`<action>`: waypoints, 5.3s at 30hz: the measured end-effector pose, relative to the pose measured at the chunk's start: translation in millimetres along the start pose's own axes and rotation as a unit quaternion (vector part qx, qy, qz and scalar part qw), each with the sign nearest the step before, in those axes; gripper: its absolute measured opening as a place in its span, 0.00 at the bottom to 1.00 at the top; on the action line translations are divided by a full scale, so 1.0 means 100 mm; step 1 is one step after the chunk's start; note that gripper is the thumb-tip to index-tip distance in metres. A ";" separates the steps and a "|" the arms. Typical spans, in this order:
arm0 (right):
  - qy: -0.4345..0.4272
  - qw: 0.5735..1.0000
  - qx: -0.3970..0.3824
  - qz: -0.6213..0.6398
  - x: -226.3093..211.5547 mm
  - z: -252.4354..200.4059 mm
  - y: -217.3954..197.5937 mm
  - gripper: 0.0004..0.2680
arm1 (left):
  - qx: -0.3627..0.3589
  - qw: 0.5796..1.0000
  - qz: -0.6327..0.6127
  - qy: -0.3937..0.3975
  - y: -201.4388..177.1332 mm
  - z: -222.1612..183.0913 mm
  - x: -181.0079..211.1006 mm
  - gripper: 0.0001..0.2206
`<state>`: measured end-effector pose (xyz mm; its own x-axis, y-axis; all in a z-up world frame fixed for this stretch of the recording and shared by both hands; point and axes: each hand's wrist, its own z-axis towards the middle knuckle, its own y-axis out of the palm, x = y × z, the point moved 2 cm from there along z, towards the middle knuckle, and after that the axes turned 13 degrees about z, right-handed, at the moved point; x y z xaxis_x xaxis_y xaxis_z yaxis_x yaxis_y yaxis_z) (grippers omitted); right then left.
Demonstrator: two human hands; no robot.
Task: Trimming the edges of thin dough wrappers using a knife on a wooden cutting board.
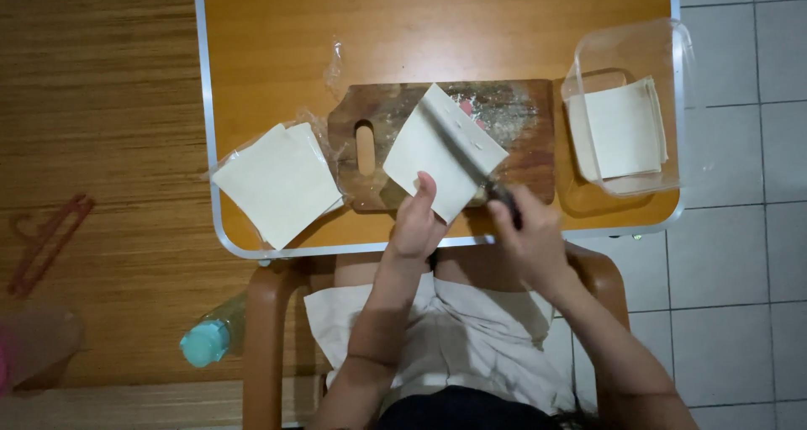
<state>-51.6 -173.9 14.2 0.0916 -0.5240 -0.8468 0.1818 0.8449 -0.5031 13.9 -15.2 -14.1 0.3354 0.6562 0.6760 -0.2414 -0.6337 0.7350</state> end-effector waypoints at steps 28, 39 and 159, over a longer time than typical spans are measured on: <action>-0.016 0.999 -0.026 0.035 -0.33 0.05 0.04 0.08 | -0.072 0.996 0.013 0.047 -0.19 0.01 -0.14 0.25; -0.037 0.999 -0.032 0.006 -0.22 0.12 0.04 0.09 | -0.030 0.994 -0.019 0.101 0.35 0.16 0.46 0.39; -0.028 0.999 0.014 -0.021 -0.20 0.04 0.07 0.10 | 0.035 0.998 0.004 0.044 -0.08 -0.05 0.05 0.25</action>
<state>-47.9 -158.5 28.4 0.1388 -0.5651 -0.8133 0.2137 0.8189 -0.5326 13.1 -4.8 -16.6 0.2511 0.6821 0.6868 -0.1779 -0.6649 0.7254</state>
